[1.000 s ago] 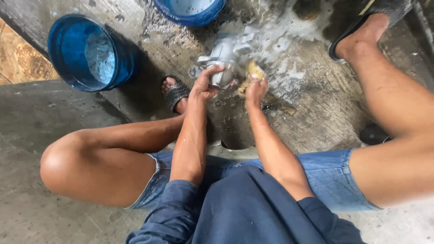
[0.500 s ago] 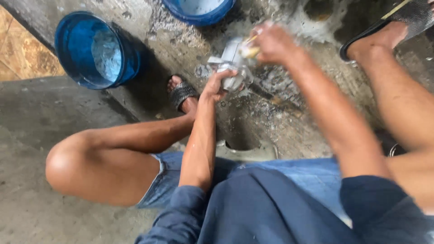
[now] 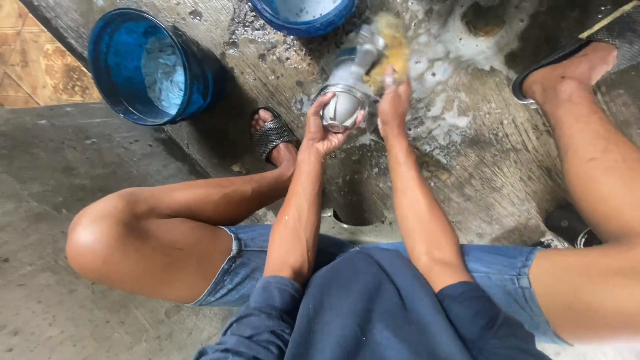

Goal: Cleaning a metal mechanical part using a brush and soapy water in buckets.

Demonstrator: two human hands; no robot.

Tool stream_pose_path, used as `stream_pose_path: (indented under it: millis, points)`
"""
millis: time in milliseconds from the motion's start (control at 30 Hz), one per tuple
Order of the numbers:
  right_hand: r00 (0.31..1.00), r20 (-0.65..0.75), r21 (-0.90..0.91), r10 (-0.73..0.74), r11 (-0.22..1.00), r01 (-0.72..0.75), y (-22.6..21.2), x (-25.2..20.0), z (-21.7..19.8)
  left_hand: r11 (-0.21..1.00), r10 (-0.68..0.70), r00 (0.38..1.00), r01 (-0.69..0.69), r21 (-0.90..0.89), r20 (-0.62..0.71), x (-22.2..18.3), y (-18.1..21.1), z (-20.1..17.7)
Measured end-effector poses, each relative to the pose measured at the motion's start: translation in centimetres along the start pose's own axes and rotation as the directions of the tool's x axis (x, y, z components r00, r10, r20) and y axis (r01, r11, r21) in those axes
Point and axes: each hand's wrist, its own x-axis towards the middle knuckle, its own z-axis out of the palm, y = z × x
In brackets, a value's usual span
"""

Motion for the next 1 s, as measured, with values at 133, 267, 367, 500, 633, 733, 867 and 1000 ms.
stream_pose_path:
  millis: [133, 267, 367, 500, 633, 733, 867, 1000]
  points:
    - [0.969, 0.221, -0.465, -0.114, 0.861, 0.207, -4.0, -1.2, 1.3, 0.997, 0.011, 1.0, -0.011, -0.076, 0.007, -1.2, 0.3, 0.7]
    - [0.959, 0.271, -0.503, -0.084, 0.837, 0.215, -2.9, 1.9, 1.0, 0.733, 0.485, 0.771, -0.101, 0.673, -0.413, -4.4, -1.6, 9.1]
    - [0.973, 0.224, -0.576, 0.062, 0.813, 0.081, -5.6, 1.9, 0.5, -0.173, 0.818, 0.44, -0.426, 0.888, 0.37, -5.8, -4.1, 11.7]
    - [0.97, 0.244, -0.567, -0.005, 0.81, 0.147, -5.3, 2.5, -0.9, -0.71, 0.557, 0.667, 0.072, 0.701, 0.495, -1.2, -2.5, 7.0]
    - [0.934, 0.356, -0.157, 0.03, 0.987, 0.028, -6.3, 2.3, -1.5, -0.563, 0.513, 0.775, -0.02, 0.826, 0.369, -2.9, -0.1, 8.6]
    - [0.946, 0.185, -0.054, 0.265, 0.964, -0.259, -6.8, 2.2, -1.7, -0.442, 0.446, 0.839, -0.095, 0.892, 0.31, -4.4, 3.5, 8.5]
    - [0.888, -0.008, 0.207, 0.46, 0.869, -0.449, -0.4, 4.8, -3.6, -0.4, 0.355, 0.838, -0.264, 0.878, 0.414, -4.0, 7.7, 3.7]
    - [0.892, 0.237, 0.405, 0.384, 0.796, -0.45, -4.2, 4.0, -3.0, -0.33, 0.279, 0.846, -0.36, 0.872, 0.455, -4.2, 7.8, 3.8]
